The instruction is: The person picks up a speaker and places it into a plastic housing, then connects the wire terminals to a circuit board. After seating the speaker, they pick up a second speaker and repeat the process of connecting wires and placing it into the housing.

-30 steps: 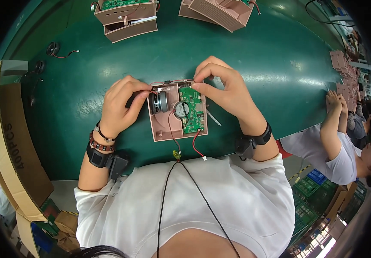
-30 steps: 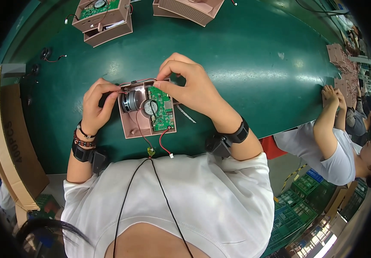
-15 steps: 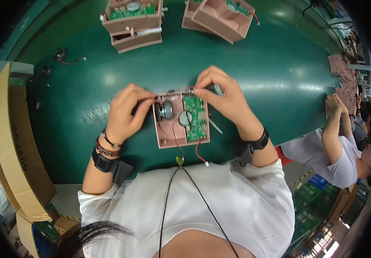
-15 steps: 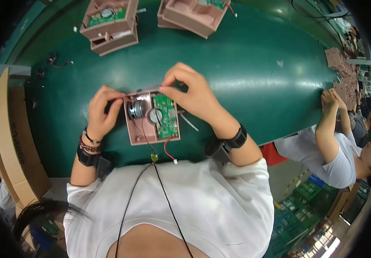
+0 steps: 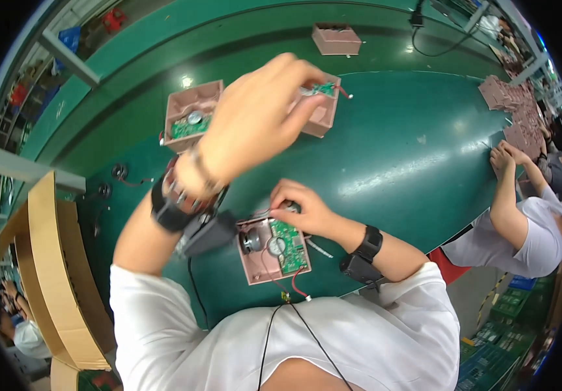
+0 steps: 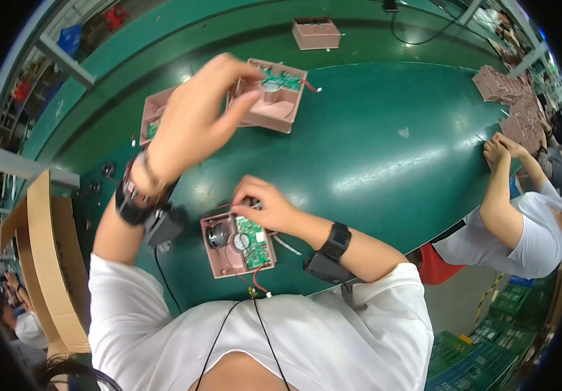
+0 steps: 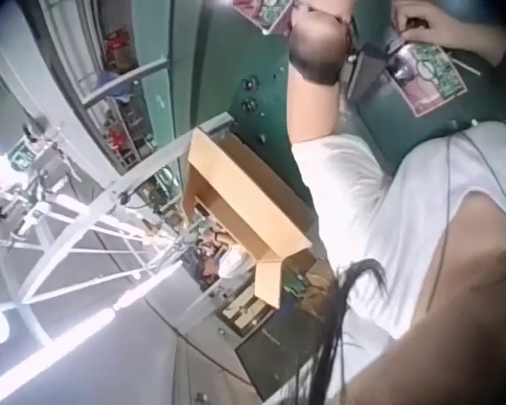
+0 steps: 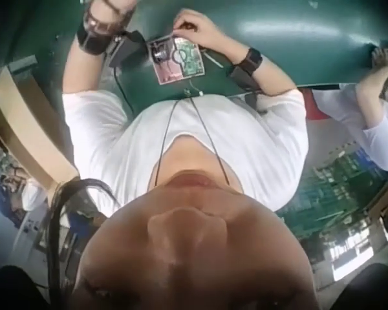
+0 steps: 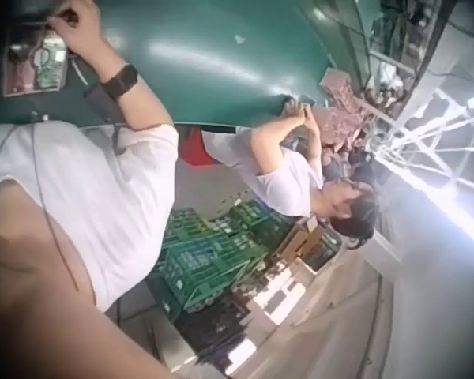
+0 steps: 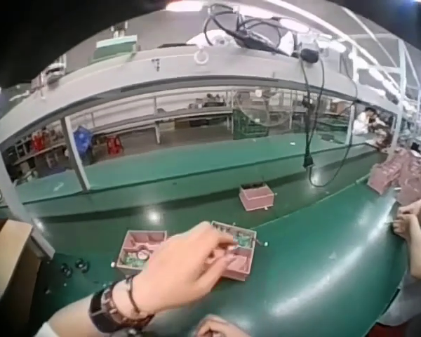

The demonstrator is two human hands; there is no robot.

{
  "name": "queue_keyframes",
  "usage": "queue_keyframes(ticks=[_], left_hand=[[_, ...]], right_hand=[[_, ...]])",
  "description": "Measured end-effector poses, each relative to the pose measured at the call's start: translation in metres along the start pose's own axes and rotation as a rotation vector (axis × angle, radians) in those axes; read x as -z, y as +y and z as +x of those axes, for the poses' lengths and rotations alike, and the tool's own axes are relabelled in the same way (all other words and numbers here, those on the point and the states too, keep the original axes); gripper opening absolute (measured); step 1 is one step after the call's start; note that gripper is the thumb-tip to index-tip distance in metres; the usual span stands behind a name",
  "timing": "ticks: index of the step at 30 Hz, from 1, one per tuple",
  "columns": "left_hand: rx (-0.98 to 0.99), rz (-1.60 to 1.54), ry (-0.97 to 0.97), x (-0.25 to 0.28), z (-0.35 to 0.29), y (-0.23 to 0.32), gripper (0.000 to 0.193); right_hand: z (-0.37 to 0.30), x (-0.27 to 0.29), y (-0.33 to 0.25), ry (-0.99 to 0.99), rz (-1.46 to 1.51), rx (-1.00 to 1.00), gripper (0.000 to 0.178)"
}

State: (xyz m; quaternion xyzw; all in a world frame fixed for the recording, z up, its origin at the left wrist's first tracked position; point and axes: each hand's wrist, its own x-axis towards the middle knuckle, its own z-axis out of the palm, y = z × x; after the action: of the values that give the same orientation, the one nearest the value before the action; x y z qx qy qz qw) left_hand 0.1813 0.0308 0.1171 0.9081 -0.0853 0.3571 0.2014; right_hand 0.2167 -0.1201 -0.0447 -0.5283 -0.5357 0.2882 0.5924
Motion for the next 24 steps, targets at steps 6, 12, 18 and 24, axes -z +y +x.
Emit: queue_keyframes(ticks=[6,12,18,24], left_hand=[[0.169,0.649,-0.894,-0.123,0.132,-0.055,0.035],[0.211,0.833,-0.651,-0.252,0.176,-0.152,0.024],[0.323,0.888,-0.591,-0.31,0.2,-0.175,0.023],[0.035,0.783,-0.654,-0.269,0.201,-0.092,0.02]], right_hand=[[0.02,-0.004,0.017,-0.196,0.206,-0.009,0.011],[0.026,-0.057,0.078,-0.176,0.059,0.117,0.032],[0.019,-0.097,0.13,0.061,0.148,0.396,0.048],[0.028,-0.022,0.044,-0.188,0.162,0.008,0.049]])
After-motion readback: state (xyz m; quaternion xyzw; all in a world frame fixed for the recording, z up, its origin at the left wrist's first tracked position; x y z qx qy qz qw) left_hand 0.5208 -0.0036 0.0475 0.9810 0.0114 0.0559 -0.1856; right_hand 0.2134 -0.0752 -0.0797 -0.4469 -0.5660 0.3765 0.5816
